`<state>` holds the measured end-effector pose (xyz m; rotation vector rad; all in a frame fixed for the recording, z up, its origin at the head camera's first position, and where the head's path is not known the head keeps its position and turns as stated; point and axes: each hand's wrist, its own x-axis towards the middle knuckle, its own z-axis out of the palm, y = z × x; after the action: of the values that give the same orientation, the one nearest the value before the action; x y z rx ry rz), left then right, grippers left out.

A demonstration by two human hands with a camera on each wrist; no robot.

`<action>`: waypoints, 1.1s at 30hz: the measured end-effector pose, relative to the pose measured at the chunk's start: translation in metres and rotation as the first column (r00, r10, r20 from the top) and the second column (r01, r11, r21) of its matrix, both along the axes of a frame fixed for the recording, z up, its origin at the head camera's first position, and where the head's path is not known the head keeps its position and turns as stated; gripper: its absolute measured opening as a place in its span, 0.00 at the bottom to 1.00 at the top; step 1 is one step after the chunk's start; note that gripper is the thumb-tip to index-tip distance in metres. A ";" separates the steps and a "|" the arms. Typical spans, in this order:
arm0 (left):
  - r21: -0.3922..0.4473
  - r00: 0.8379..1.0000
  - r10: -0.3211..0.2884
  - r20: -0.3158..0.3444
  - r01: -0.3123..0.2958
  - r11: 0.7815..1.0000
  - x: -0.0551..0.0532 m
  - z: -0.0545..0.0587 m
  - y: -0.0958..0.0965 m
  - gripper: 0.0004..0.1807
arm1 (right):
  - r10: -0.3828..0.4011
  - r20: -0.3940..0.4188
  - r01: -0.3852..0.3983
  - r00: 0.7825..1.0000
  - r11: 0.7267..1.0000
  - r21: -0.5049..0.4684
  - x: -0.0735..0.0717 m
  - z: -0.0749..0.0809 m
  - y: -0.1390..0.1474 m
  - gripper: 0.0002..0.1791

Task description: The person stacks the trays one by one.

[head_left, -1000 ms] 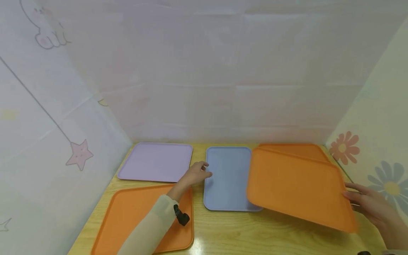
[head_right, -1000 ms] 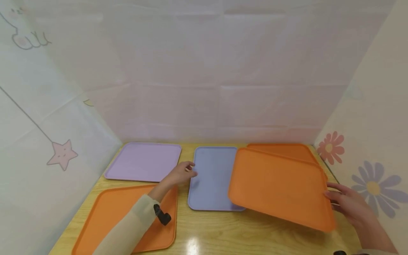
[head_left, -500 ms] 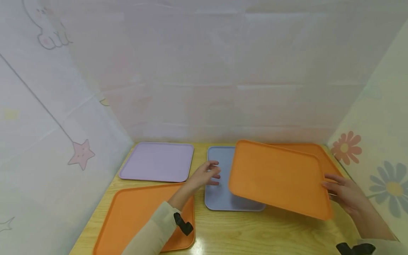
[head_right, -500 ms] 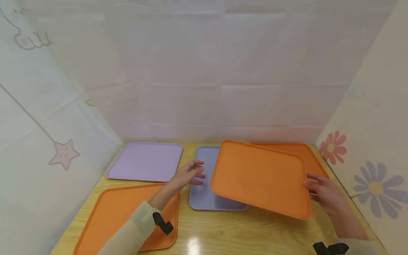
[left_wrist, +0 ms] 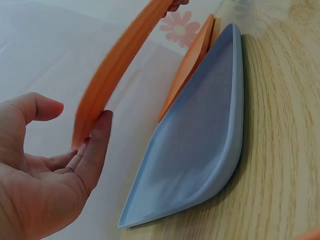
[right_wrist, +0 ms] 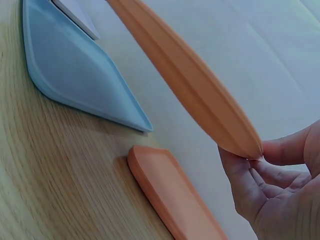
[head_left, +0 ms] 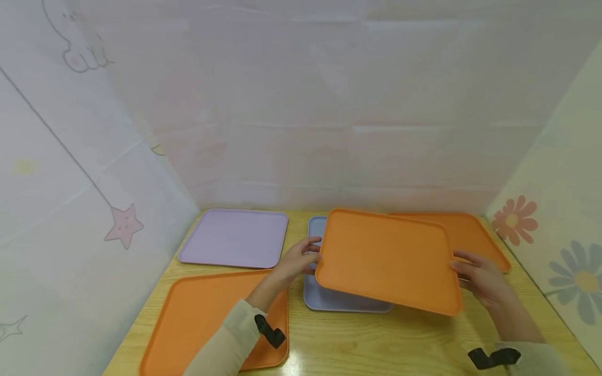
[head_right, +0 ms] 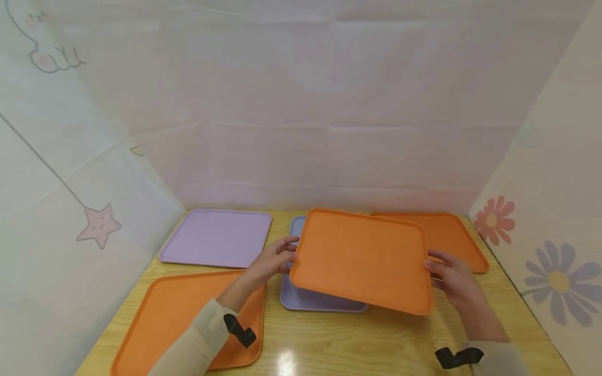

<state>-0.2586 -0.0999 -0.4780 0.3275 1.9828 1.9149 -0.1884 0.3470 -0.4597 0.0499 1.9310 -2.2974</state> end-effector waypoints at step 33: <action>0.141 0.983 0.156 0.101 -0.169 0.976 -0.038 -0.004 -0.054 0.30 | 0.307 -0.060 -0.308 0.950 0.880 -0.361 -0.003 -0.038 -0.061 0.22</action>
<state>-0.2966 -0.1535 -0.4816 0.1180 1.8648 2.1456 -0.1913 0.2861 -0.4976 -0.2778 1.3557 -2.3831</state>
